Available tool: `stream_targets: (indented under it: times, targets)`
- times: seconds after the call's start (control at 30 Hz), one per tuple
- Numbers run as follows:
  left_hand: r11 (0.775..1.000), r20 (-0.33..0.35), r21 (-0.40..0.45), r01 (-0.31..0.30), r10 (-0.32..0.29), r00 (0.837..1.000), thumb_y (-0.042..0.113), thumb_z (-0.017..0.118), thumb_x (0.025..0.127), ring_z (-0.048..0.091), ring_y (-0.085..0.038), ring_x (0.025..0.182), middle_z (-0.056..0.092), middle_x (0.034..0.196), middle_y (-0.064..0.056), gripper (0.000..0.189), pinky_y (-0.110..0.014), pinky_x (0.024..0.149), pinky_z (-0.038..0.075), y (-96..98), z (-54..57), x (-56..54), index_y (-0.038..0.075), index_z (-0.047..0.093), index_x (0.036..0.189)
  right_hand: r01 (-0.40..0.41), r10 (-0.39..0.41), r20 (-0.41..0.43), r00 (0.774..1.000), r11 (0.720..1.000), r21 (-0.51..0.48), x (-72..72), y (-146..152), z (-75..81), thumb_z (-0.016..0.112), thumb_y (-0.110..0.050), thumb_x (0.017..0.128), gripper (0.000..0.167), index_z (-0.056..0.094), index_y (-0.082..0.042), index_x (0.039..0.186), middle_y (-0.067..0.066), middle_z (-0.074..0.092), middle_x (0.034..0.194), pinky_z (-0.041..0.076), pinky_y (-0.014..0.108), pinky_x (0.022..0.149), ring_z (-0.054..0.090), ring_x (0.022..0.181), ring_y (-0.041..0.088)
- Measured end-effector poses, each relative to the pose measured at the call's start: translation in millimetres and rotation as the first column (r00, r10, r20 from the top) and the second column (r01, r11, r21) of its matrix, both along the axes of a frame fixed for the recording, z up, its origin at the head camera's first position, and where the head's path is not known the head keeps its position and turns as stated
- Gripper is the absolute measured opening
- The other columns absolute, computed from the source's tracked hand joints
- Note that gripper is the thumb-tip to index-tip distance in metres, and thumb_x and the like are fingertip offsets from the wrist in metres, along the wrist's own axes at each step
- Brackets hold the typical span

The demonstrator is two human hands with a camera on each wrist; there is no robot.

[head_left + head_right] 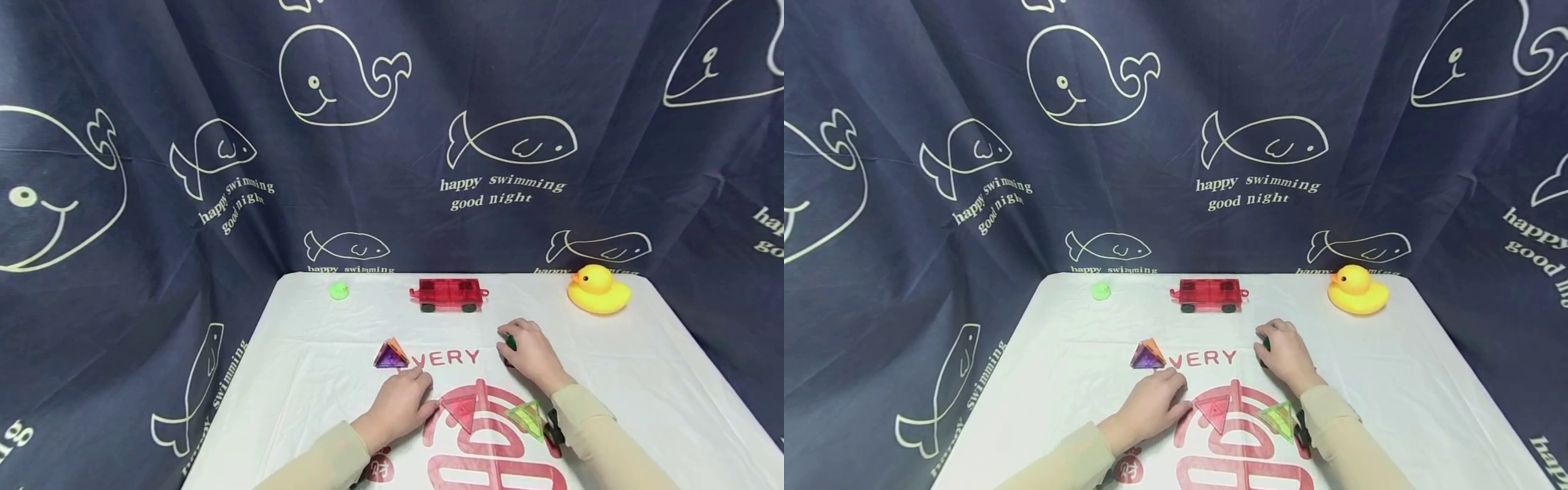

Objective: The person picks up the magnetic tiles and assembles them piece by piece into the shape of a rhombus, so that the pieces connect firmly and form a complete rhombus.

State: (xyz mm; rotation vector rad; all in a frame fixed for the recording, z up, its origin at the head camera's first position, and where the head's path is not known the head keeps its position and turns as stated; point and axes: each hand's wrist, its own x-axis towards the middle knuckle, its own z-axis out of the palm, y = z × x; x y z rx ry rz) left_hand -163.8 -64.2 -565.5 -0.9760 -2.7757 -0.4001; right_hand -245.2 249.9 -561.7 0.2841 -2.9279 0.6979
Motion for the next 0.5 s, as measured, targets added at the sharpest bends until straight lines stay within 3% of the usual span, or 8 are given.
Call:
stream_targets:
  times: [0.27, 0.5]
  targets:
    - [0.998, 0.086, -0.043, 0.053, -0.049, 0.995, 0.052, 0.075, 0.091, 0.050, -0.007, 0.074, 0.051, 0.086, 0.010, 0.036, -0.028, 0.068, 0.046, 23.7, 5.7, 0.7, 0.018, 0.065, 0.099, 0.017, -0.017, -0.008, 1.000, 1.000, 0.024, 4.3, 14.1, -0.3, 0.082, -0.028, 0.090, 0.049, 0.069, 0.005, 0.124, 0.029, 0.058, 0.126, 0.050, 0.061, 0.095, 0.055, 0.113, 0.046]
    - [0.992, 0.128, -0.111, 0.064, -0.050, 0.990, 0.068, 0.072, 0.086, 0.054, -0.007, 0.081, 0.055, 0.094, 0.010, 0.054, -0.028, 0.071, 0.049, 37.9, 6.4, 2.4, 0.019, 0.068, 0.110, 0.025, -0.026, 0.047, 0.999, 1.000, 0.018, 7.6, 18.2, -1.4, 0.082, -0.033, 0.090, 0.062, 0.063, 0.008, 0.132, 0.030, 0.055, 0.129, 0.051, 0.061, 0.094, 0.056, 0.112, 0.045]
